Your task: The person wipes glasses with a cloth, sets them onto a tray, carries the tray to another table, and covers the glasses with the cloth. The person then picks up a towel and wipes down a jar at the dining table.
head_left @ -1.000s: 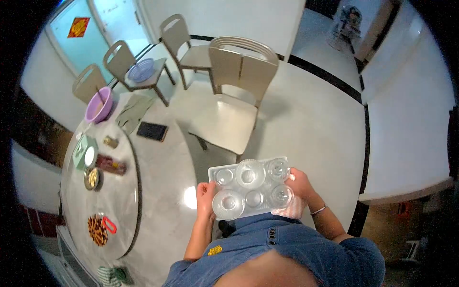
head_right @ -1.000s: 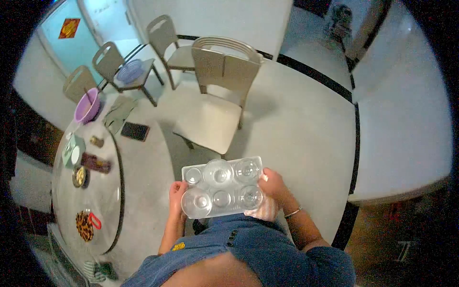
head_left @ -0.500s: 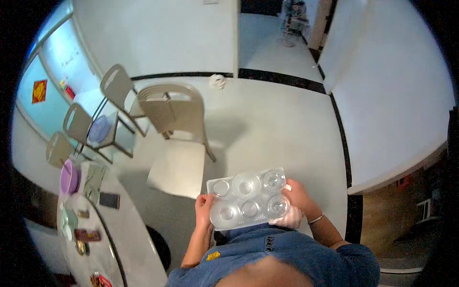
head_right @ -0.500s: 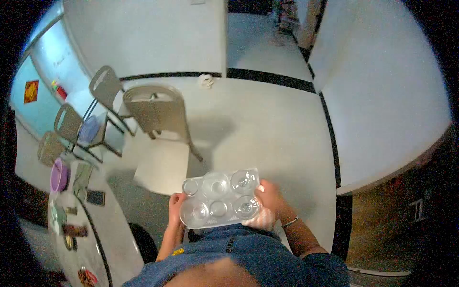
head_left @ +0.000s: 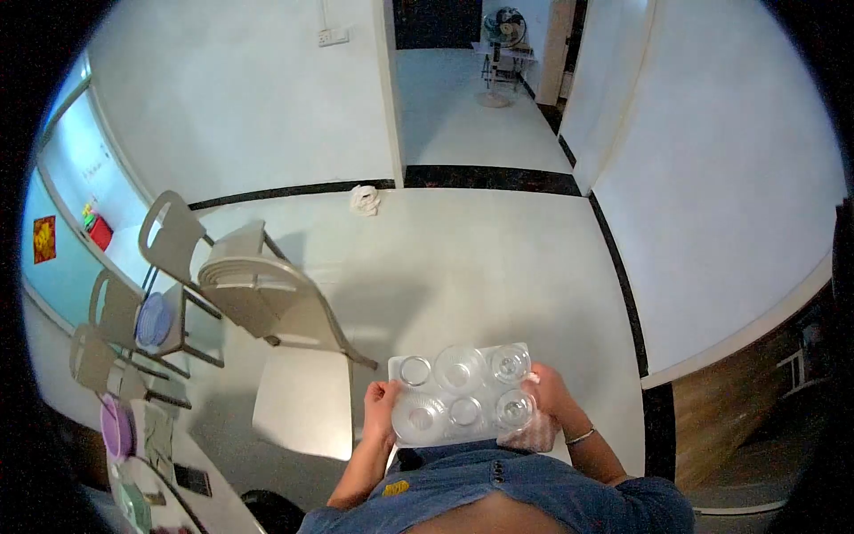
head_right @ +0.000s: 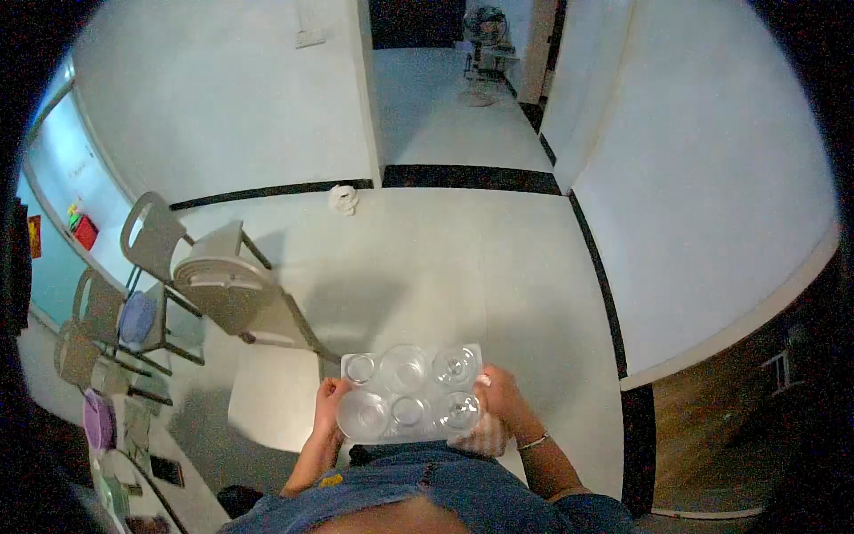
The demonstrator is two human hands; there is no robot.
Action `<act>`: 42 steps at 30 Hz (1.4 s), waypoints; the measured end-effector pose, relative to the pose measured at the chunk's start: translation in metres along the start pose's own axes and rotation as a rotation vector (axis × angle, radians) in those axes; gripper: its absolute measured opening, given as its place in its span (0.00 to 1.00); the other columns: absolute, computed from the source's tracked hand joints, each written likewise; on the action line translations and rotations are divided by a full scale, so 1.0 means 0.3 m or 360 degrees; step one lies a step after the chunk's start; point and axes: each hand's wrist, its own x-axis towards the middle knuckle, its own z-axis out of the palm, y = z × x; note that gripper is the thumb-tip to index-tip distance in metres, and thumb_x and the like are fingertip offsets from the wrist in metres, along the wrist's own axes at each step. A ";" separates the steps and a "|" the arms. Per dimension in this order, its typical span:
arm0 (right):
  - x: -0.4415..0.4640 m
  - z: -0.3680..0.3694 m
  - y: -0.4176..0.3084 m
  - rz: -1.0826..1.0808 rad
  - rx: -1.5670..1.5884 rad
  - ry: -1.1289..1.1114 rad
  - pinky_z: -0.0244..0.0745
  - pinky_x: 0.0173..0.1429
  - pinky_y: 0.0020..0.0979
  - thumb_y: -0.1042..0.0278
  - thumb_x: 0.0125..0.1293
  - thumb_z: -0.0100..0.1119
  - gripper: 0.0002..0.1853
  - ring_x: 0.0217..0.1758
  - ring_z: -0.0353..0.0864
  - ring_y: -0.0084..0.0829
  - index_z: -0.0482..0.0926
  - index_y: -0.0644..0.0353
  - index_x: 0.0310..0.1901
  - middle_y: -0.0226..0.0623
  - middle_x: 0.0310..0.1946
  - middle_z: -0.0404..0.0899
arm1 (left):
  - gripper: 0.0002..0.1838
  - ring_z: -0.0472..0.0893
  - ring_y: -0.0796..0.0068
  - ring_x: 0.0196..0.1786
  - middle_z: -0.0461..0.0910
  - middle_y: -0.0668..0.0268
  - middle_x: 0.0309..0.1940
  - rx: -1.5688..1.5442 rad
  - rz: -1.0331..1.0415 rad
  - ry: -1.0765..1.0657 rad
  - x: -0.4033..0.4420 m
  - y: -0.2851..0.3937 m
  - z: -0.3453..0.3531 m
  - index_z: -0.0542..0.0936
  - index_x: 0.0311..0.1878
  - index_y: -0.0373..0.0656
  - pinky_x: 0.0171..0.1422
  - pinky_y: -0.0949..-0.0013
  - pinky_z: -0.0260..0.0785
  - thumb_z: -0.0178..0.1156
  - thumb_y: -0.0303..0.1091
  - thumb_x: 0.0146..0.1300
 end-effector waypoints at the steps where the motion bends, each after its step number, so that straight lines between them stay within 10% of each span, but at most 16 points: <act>1: 0.048 -0.012 0.001 0.0008 -0.0008 0.0015 0.68 0.41 0.32 0.70 0.48 0.53 0.13 0.35 0.75 0.34 0.73 0.65 0.36 0.45 0.32 0.76 | 0.08 0.63 0.85 0.23 0.65 0.72 0.21 0.0031 0.0034 -0.0011 0.051 0.016 0.029 0.64 0.26 0.44 0.26 0.81 0.58 0.52 0.31 0.56; 6: 0.289 -0.048 0.028 0.0052 -0.0088 0.0157 0.68 0.40 0.38 0.66 0.47 0.51 0.13 0.37 0.73 0.46 0.71 0.64 0.35 0.51 0.32 0.73 | 0.08 0.63 0.84 0.24 0.65 0.72 0.21 0.0030 0.0118 -0.0138 0.325 0.107 0.155 0.64 0.25 0.44 0.28 0.80 0.58 0.52 0.31 0.56; 13: 0.567 -0.133 0.043 0.0335 0.0036 0.0254 0.68 0.44 0.29 0.68 0.48 0.54 0.15 0.38 0.75 0.31 0.73 0.64 0.39 0.40 0.35 0.77 | 0.08 0.66 0.81 0.26 0.66 0.70 0.23 0.0126 0.0013 -0.0302 0.647 0.246 0.363 0.65 0.26 0.43 0.29 0.76 0.62 0.53 0.33 0.56; 42: 2.322 -0.677 0.213 0.0101 -0.0075 0.0252 0.68 0.39 0.40 0.65 0.47 0.52 0.13 0.35 0.73 0.48 0.71 0.64 0.34 0.48 0.30 0.74 | 0.09 0.64 0.80 0.26 0.66 0.68 0.23 0.0168 0.0034 -0.0197 2.027 0.716 1.356 0.64 0.30 0.40 0.30 0.75 0.60 0.51 0.34 0.57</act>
